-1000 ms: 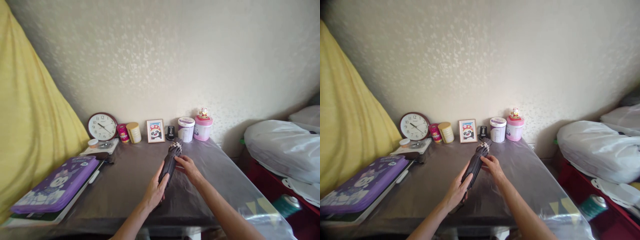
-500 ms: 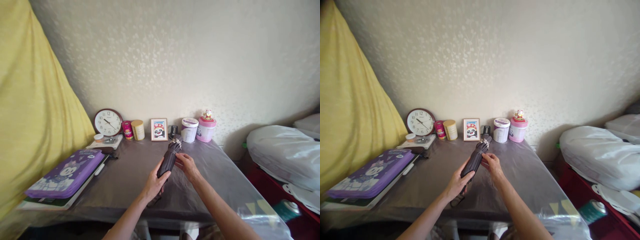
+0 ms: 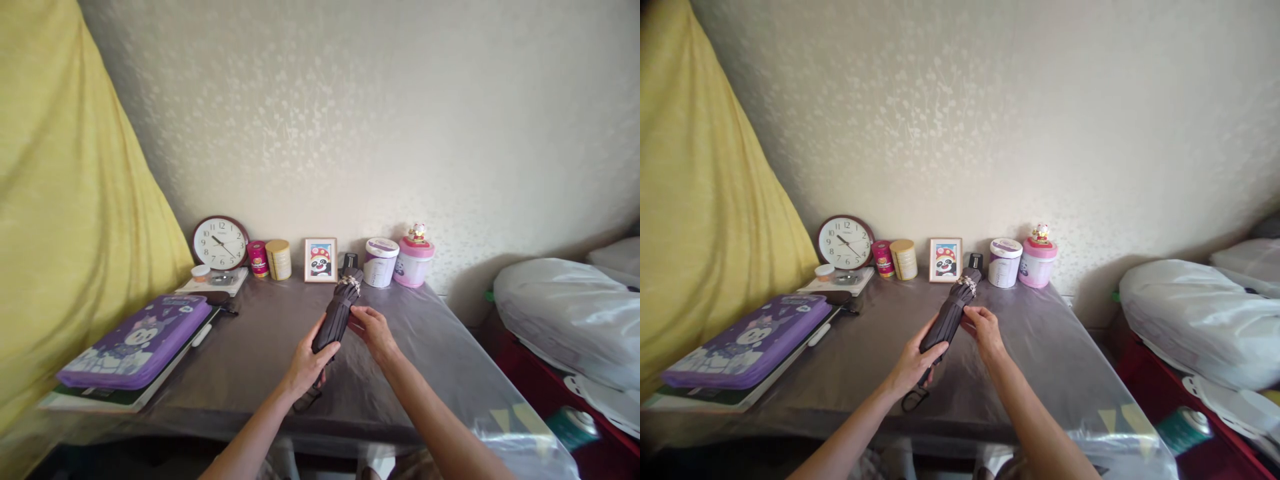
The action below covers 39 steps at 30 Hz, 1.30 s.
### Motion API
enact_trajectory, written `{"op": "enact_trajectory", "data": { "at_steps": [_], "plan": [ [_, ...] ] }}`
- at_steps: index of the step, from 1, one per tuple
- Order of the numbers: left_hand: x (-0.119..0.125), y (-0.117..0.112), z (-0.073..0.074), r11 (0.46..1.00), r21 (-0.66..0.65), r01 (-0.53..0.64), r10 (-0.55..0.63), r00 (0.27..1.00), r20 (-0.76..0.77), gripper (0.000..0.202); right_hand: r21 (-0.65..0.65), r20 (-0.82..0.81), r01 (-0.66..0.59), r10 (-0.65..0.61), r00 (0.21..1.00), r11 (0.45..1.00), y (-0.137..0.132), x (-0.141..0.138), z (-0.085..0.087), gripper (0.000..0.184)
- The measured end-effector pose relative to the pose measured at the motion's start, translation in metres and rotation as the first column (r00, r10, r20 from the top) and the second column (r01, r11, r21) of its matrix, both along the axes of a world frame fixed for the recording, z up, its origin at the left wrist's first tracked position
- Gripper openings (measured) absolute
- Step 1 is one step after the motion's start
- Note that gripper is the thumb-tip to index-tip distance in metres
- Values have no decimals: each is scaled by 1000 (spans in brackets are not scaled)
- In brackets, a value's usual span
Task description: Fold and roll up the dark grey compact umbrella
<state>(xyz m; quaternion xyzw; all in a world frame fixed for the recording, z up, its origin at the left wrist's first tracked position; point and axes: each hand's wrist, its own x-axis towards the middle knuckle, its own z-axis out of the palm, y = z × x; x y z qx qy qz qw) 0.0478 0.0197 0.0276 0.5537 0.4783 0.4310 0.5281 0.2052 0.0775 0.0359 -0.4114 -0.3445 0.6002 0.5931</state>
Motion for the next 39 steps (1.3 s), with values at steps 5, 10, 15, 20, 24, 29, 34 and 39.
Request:
{"op": "enact_trajectory", "data": {
  "at_steps": [5,10,15,20,24,29,34,39],
  "plan": [
    [-2,0,0,1000,-7,21,-21,1000,17,76,-43,-56,17,-20,998,999,1,-3,1,21],
    [-4,1,-1,999,-10,42,-42,999,15,77,-50,-38,35,-37,999,998,2,-3,-1,20],
    [-5,0,0,998,-50,50,-47,998,41,77,-49,-52,54,-57,997,997,3,-3,-2,20],
    [-7,-2,-4,982,-125,142,-139,990,30,76,-46,-67,56,-59,996,997,4,-2,-5,20],
    [-9,0,-10,985,-114,132,-132,991,14,79,-48,-54,56,-59,997,997,6,0,-6,20],
    [-8,1,-12,989,-100,110,-110,994,6,80,-39,-59,57,-59,997,998,7,2,-6,19],
    [-8,2,-7,995,-51,91,-91,996,-8,71,-51,-69,62,-65,995,997,6,6,-6,20],
    [-10,2,1,994,-59,88,-86,996,25,66,-23,-77,49,-51,996,999,8,9,-6,23]
  ]
}}
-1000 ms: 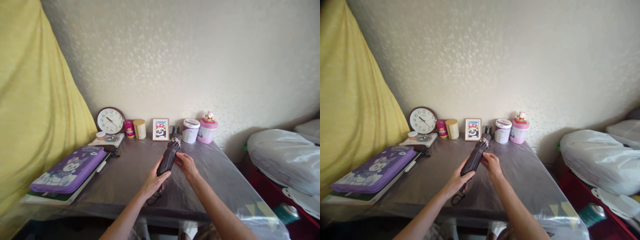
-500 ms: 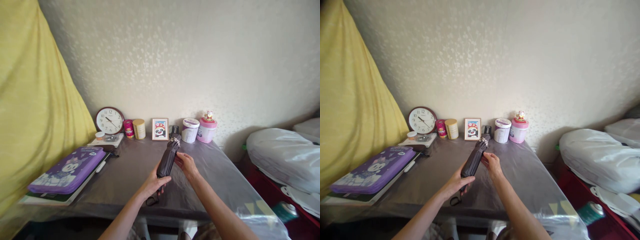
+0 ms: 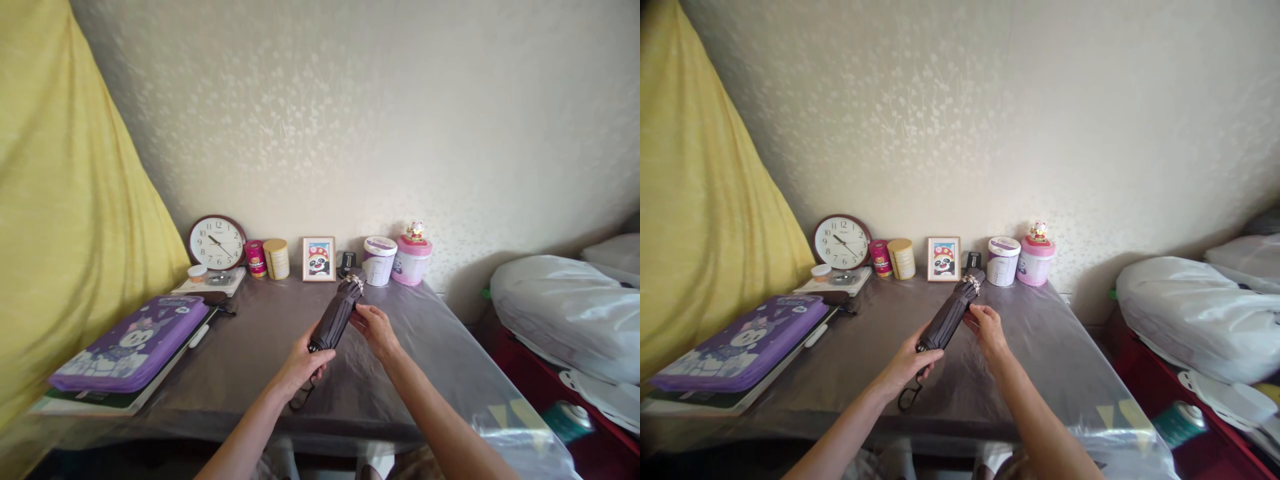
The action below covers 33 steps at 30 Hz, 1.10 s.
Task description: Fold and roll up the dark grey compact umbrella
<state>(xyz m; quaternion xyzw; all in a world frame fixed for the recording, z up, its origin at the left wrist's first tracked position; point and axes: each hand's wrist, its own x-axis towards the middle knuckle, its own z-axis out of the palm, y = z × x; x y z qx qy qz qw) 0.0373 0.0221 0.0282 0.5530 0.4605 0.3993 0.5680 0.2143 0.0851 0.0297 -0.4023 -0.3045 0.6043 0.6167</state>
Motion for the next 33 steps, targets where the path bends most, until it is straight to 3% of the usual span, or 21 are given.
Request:
{"op": "enact_trajectory", "data": {
  "at_steps": [6,11,15,18,21,26,33],
  "plan": [
    [-1,-3,4,997,-48,53,-38,961,276,39,80,-30,-24,26,999,996,6,4,-4,23],
    [-2,-6,6,988,-94,119,-71,913,401,21,-62,91,-38,44,995,997,11,17,-12,19],
    [-4,-6,6,994,-26,110,-98,956,277,23,-27,74,-25,27,997,999,15,32,-5,18],
    [-4,-6,6,993,1,115,-114,989,99,43,4,-20,-41,41,999,999,16,41,5,30],
    [-3,-6,7,993,48,106,-106,994,-7,60,-25,-8,-76,76,997,997,15,45,8,35],
    [-5,-5,4,991,39,127,-127,992,0,64,-113,11,31,-30,999,993,15,46,4,31],
    [-10,-1,1,972,-142,185,-166,977,134,34,-99,-66,85,-92,994,991,17,46,4,23]
  ]
}}
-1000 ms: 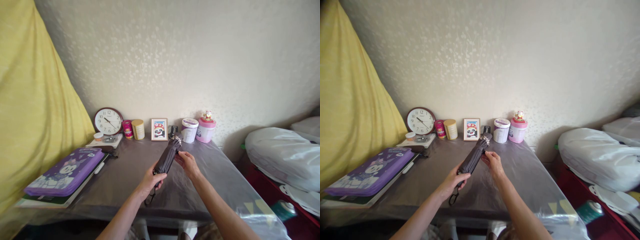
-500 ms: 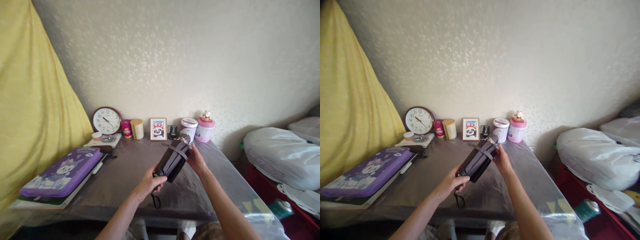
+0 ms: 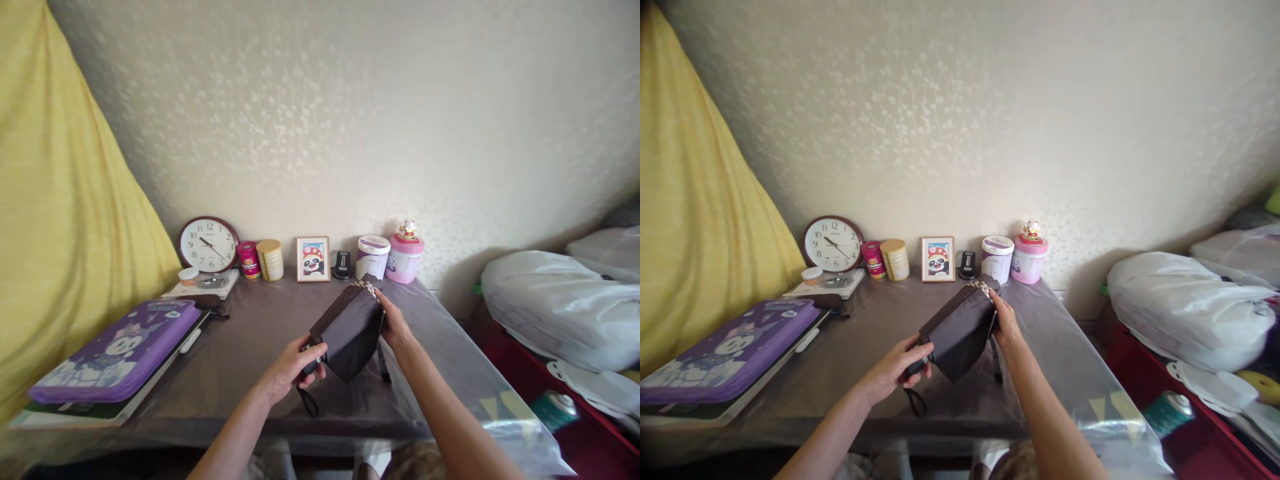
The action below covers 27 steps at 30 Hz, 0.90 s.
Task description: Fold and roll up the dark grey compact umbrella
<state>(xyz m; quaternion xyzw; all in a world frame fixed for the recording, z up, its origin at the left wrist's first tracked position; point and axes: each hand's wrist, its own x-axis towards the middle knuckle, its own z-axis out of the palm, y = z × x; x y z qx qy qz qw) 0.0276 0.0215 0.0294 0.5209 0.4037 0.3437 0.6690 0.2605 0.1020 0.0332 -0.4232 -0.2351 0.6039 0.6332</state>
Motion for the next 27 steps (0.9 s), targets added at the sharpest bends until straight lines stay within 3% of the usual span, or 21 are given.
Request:
{"op": "enact_trajectory", "data": {
  "at_steps": [6,9,11,13,15,18,21,23,25,27],
  "plan": [
    [-6,2,7,992,18,-126,123,985,119,30,24,11,-71,70,997,997,0,-1,3,24],
    [-11,2,14,972,125,-197,190,979,72,36,24,36,-59,59,998,998,2,5,4,21],
    [-13,1,18,932,234,-277,285,958,-2,52,52,23,-49,47,999,997,4,11,3,14],
    [-16,0,20,855,379,-353,417,903,-99,64,77,5,-27,27,1000,997,5,18,0,5],
    [-19,0,20,737,575,-356,553,806,-209,65,76,23,5,-7,1000,997,5,24,-3,2],
    [-26,2,15,546,827,-133,689,633,-353,59,70,76,19,-25,997,997,2,30,-3,5],
    [-32,3,13,471,879,76,715,550,-431,51,71,101,23,-30,994,997,-2,31,-1,6],
    [-32,2,16,500,866,-2,698,593,-401,50,70,109,18,-25,994,997,-3,32,1,6],
    [-30,-1,22,621,752,-222,648,685,-333,56,70,120,8,-16,993,997,-4,34,1,7],
    [-28,-4,29,761,526,-380,576,768,-279,60,72,123,2,-11,992,997,-4,36,0,7]
  ]
}}
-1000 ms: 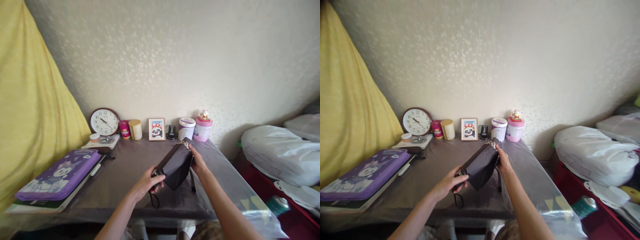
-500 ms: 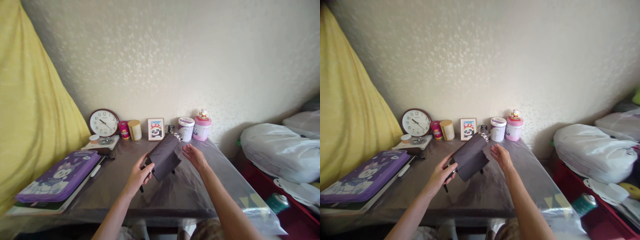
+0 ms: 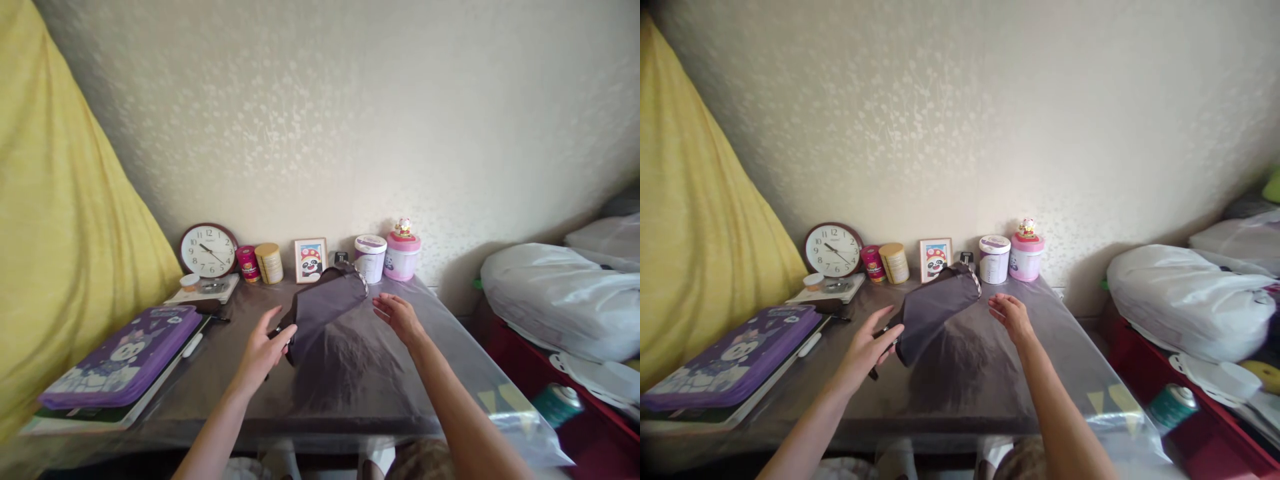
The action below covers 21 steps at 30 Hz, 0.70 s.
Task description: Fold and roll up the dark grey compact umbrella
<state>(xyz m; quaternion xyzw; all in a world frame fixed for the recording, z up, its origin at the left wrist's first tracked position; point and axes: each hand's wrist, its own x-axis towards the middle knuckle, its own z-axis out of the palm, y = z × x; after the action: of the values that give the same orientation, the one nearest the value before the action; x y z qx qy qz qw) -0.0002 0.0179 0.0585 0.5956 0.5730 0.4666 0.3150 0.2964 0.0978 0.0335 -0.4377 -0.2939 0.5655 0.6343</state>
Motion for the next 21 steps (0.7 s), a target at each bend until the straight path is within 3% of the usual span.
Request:
{"op": "enact_trajectory", "data": {
  "at_steps": [1,3,6,11,17,21],
  "plan": [
    [1,-1,3,999,-37,22,-20,998,61,59,1,0,-3,3,1000,1000,0,1,-1,7],
    [2,-4,8,999,35,41,-44,996,76,52,0,-4,-7,7,1000,1000,1,2,-2,8],
    [2,-5,8,978,200,63,-55,997,-48,44,-11,-4,-18,18,1000,1000,2,3,-5,8],
    [-1,-3,2,971,214,107,-74,985,-158,40,-20,1,-56,56,998,998,1,3,-7,8],
    [-9,-4,10,999,-21,26,-22,987,156,47,-42,11,-65,66,998,997,-1,2,-4,9],
    [-14,-3,10,990,-91,106,-51,880,472,55,-66,28,-63,65,998,996,0,3,-5,9]
  ]
}}
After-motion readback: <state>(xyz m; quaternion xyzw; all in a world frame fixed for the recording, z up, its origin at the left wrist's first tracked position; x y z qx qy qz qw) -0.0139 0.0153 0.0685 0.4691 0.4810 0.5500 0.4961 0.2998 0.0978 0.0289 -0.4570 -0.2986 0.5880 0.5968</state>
